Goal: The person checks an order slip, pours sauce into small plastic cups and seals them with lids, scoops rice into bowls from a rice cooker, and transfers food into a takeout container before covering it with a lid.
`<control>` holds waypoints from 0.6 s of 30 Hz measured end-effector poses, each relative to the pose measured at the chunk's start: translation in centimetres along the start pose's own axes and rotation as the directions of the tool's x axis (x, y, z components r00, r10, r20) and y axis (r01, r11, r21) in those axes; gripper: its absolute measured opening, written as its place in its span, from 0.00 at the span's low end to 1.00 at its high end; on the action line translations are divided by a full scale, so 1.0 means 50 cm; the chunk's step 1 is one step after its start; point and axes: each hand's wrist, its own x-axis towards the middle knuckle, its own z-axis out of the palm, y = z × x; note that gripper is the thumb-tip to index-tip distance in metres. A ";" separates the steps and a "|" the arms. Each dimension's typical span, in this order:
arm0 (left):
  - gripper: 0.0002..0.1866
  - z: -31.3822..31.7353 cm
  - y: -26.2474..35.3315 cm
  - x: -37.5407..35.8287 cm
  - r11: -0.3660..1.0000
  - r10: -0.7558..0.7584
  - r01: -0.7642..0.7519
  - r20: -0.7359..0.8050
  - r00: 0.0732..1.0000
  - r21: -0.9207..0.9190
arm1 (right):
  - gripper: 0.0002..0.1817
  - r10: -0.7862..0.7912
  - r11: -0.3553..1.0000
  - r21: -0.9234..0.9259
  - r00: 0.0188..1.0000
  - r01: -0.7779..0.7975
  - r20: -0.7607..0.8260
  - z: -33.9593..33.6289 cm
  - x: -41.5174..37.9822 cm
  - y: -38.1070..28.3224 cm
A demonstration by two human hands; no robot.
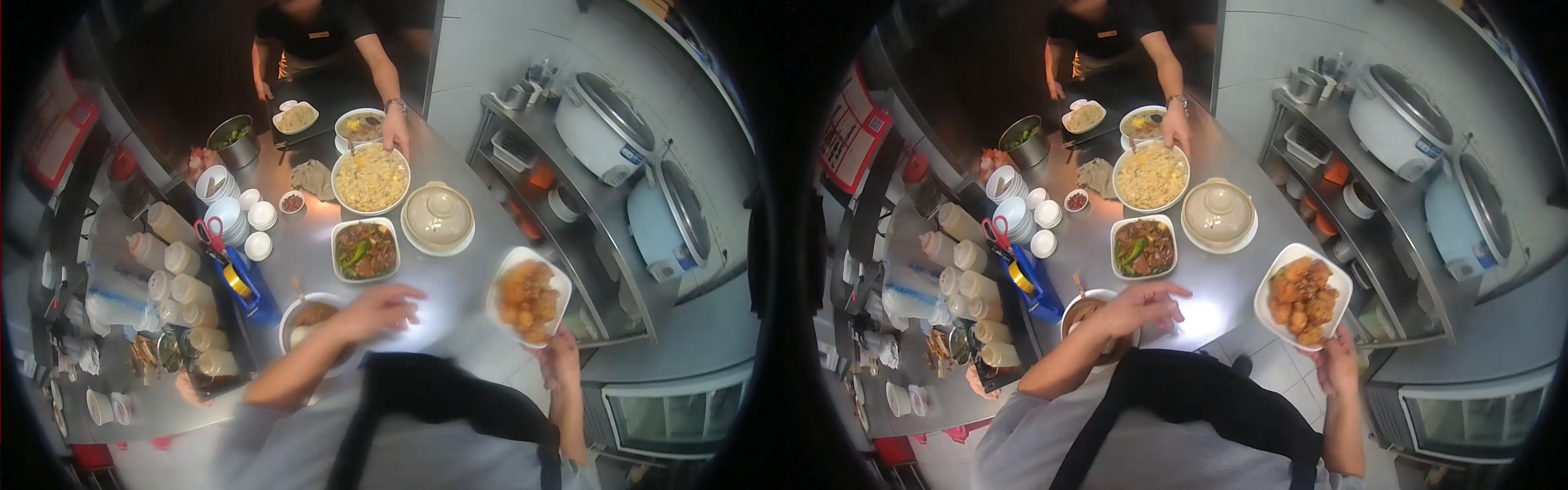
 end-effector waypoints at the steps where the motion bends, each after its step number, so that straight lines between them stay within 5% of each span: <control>1: 0.17 0.009 -0.007 0.017 0.999 -0.026 0.025 0.000 1.000 -0.021 | 0.24 -0.008 1.000 -0.019 1.000 0.008 0.007 -0.022 0.055 -0.024; 5: 0.15 0.039 -0.132 0.107 0.982 -0.143 0.141 -0.008 0.990 -0.129 | 0.25 -0.025 0.992 -0.120 0.995 0.037 0.098 -0.082 0.298 -0.104; 7: 0.15 0.068 -0.160 0.130 0.922 -0.199 0.133 -0.149 0.969 -0.364 | 0.26 0.007 0.990 -0.142 0.988 0.015 0.155 -0.116 0.449 -0.116; 8: 0.18 0.069 -0.244 0.145 0.783 -0.096 -0.044 -0.191 0.977 -0.620 | 0.26 0.025 0.986 -0.169 0.985 0.005 0.173 -0.116 0.524 -0.116; 10: 0.21 0.092 -0.254 0.180 0.685 -0.246 -0.265 -0.559 0.792 -0.678 | 0.25 0.074 0.988 -0.151 0.952 -0.030 0.297 -0.108 0.669 -0.100; 12: 0.26 0.101 -0.257 0.198 0.623 -0.321 -0.490 -0.770 0.552 -0.610 | 0.24 0.144 0.986 -0.136 0.893 -0.094 0.427 -0.082 0.800 -0.062; 15: 0.32 0.090 -0.210 0.229 0.621 -0.287 -0.654 -0.902 0.322 -0.431 | 0.23 0.273 0.962 -0.147 0.838 -0.230 0.472 0.023 0.922 -0.017; 17: 0.33 0.077 -0.209 0.245 0.604 -0.307 -0.687 -0.913 0.268 -0.404 | 0.21 0.199 0.973 -0.217 0.752 -0.077 0.629 0.063 1.020 0.061; 18: 0.33 0.069 -0.231 0.252 0.707 -0.257 -0.617 -0.939 0.230 -0.345 | 0.20 0.220 0.970 -0.225 0.733 -0.093 0.643 0.090 1.051 0.077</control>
